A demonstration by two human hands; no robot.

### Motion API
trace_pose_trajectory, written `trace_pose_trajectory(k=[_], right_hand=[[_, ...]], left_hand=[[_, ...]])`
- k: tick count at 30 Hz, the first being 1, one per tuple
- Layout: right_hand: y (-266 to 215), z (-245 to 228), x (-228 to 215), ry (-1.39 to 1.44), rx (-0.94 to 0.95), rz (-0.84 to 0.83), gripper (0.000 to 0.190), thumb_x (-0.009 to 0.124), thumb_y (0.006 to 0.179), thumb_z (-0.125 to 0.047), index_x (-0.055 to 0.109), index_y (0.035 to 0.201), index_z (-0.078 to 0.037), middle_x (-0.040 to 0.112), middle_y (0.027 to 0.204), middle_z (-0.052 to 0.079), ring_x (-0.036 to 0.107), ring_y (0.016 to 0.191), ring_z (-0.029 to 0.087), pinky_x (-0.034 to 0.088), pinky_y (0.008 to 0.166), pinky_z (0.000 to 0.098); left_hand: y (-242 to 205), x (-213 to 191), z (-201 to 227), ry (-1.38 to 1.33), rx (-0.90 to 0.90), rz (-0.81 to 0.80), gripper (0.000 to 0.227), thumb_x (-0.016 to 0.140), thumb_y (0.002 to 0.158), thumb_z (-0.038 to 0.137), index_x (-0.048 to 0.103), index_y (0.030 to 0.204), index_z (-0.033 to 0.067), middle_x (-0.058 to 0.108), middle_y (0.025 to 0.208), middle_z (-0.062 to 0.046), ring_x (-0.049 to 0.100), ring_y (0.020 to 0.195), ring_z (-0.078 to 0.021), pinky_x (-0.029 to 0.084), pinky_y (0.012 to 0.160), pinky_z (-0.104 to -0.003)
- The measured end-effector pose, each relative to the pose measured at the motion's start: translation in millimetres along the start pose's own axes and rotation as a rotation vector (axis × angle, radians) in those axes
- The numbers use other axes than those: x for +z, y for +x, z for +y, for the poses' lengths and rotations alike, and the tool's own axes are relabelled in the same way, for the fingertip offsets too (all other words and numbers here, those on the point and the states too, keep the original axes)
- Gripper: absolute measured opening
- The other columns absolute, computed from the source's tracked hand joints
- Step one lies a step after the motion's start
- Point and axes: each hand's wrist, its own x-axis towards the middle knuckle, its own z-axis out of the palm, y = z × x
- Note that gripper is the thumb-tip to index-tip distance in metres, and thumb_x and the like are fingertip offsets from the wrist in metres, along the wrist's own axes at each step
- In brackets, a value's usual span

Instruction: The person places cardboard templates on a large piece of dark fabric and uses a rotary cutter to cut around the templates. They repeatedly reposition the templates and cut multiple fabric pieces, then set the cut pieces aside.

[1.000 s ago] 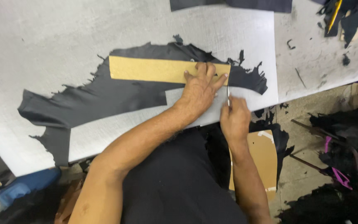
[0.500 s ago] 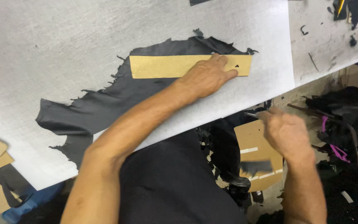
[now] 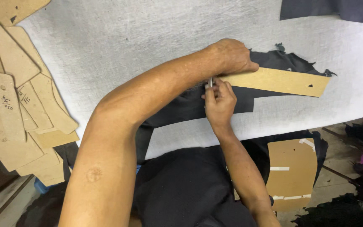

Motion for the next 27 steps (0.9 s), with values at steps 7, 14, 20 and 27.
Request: trace_pose_trajectory(k=[7,14,20,27], right_hand=[[30,3,24,-0.438,-0.022,-0.047,0.012,0.07,0.094,-0.007,0.067,0.091,0.005,0.069,0.087,0.018,0.071,0.076,0.033,0.054,0.072,0.0454],[-10,-10,3,-0.458,-0.101,-0.122,0.01,0.069,0.091,-0.002,0.067,0.097,0.006,0.061,0.081,0.017,0.062,0.067,0.031,0.049,0.062,0.0431],[-17,-7,-29,-0.391,-0.034,-0.248,0.014,0.07,0.09,-0.003,0.069,0.103,0.002,0.064,0.082,0.012,0.063,0.064,0.025,0.051,0.058,0.0369],[33,-7,-67,-0.77,-0.741,-0.292,0.029,0.064,0.093,0.0,0.074,0.12,-0.005,0.07,0.11,0.01,0.067,0.083,0.026,0.055,0.073,0.0401]], left_hand=[[12,13,-4,-0.02,0.02,0.007,0.022,0.073,0.083,0.008,0.073,0.1,0.0218,0.067,0.07,-0.007,0.071,0.066,-0.0208,0.056,0.046,-0.034],[14,10,2,0.098,0.011,0.023,0.039,0.075,0.079,0.005,0.069,0.112,0.026,0.068,0.066,-0.01,0.07,0.065,-0.0209,0.055,0.046,-0.033],[15,-1,13,0.133,-0.012,-0.129,0.074,0.071,0.084,0.002,0.048,0.143,0.0406,0.072,0.076,-0.012,0.073,0.069,-0.0195,0.058,0.05,-0.03],[19,-16,21,0.078,-0.14,-0.294,0.078,0.068,0.089,0.014,0.039,0.148,0.0555,0.072,0.095,-0.011,0.074,0.081,-0.0234,0.059,0.059,-0.03]])
